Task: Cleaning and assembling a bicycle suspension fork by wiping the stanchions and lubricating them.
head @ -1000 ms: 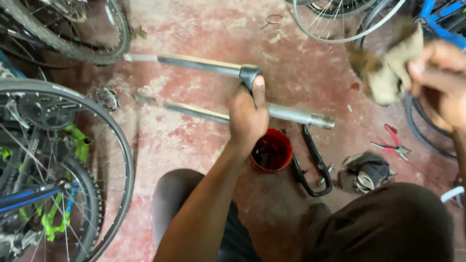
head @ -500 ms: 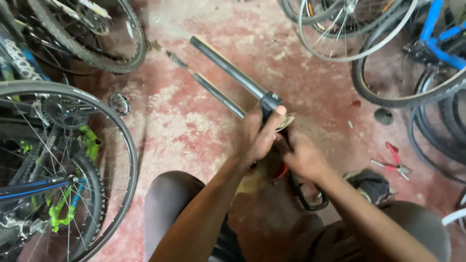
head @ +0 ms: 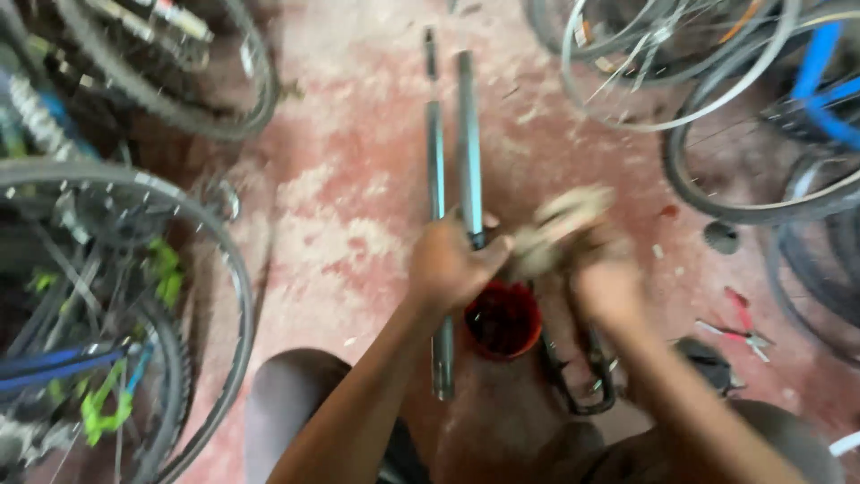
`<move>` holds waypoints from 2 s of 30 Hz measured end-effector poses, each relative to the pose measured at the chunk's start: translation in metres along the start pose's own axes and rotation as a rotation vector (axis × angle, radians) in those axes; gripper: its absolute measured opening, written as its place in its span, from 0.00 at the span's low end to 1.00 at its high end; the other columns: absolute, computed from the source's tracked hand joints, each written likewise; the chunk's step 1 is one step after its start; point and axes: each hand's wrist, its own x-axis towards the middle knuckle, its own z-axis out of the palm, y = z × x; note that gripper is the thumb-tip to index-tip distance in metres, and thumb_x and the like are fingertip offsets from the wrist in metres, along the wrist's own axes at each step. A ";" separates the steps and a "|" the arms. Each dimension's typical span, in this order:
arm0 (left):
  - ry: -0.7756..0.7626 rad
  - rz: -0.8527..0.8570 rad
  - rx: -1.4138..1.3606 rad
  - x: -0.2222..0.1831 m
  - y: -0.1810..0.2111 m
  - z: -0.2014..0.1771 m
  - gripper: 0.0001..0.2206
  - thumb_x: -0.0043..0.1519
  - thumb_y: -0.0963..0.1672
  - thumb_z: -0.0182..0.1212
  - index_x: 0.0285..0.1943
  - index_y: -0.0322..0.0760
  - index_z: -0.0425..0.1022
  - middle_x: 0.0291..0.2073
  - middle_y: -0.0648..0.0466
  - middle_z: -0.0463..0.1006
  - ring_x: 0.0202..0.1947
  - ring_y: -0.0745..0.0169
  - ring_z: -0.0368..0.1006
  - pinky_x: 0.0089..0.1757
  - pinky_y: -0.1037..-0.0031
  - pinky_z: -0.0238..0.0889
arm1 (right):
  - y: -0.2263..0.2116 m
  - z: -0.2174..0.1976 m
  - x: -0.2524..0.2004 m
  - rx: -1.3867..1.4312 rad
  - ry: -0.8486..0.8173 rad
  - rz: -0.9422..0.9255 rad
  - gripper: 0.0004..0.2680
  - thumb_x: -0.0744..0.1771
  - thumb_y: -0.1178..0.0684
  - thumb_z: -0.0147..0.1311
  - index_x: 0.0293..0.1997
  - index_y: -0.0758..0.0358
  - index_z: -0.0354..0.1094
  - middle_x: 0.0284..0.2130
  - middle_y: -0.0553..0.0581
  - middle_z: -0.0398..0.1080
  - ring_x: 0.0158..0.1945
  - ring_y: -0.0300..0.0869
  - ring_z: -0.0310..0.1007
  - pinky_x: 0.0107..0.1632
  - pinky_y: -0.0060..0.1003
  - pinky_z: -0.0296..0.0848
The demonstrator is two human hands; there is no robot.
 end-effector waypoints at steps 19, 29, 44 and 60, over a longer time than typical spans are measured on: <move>-0.326 0.208 0.716 -0.012 0.024 0.045 0.41 0.57 0.43 0.50 0.77 0.29 0.29 0.34 0.34 0.79 0.37 0.32 0.78 0.39 0.49 0.72 | -0.015 0.022 -0.025 0.433 0.086 -0.118 0.06 0.66 0.60 0.52 0.45 0.69 0.71 0.35 0.64 0.73 0.42 0.48 0.72 0.44 0.41 0.71; -0.155 0.325 0.762 -0.021 0.014 0.074 0.30 0.58 0.43 0.50 0.71 0.23 0.51 0.20 0.39 0.78 0.21 0.38 0.77 0.22 0.54 0.73 | 0.002 0.029 -0.008 -0.255 -0.001 0.357 0.22 0.68 0.30 0.37 0.54 0.54 0.71 0.54 0.64 0.71 0.63 0.58 0.63 0.72 0.49 0.49; -0.330 0.130 0.432 -0.048 0.016 0.095 0.39 0.54 0.44 0.54 0.73 0.25 0.39 0.30 0.30 0.78 0.38 0.26 0.77 0.44 0.44 0.70 | -0.001 -0.013 0.065 0.051 0.002 0.381 0.19 0.69 0.44 0.51 0.25 0.74 0.66 0.18 0.64 0.65 0.10 0.49 0.61 0.13 0.41 0.64; -0.184 0.362 0.247 -0.085 0.014 0.092 0.44 0.51 0.46 0.63 0.73 0.22 0.40 0.61 0.21 0.59 0.18 0.29 0.73 0.19 0.49 0.67 | 0.010 -0.046 0.118 1.221 -0.309 0.359 0.16 0.73 0.45 0.40 0.29 0.63 0.61 0.14 0.48 0.58 0.11 0.33 0.55 0.11 0.25 0.58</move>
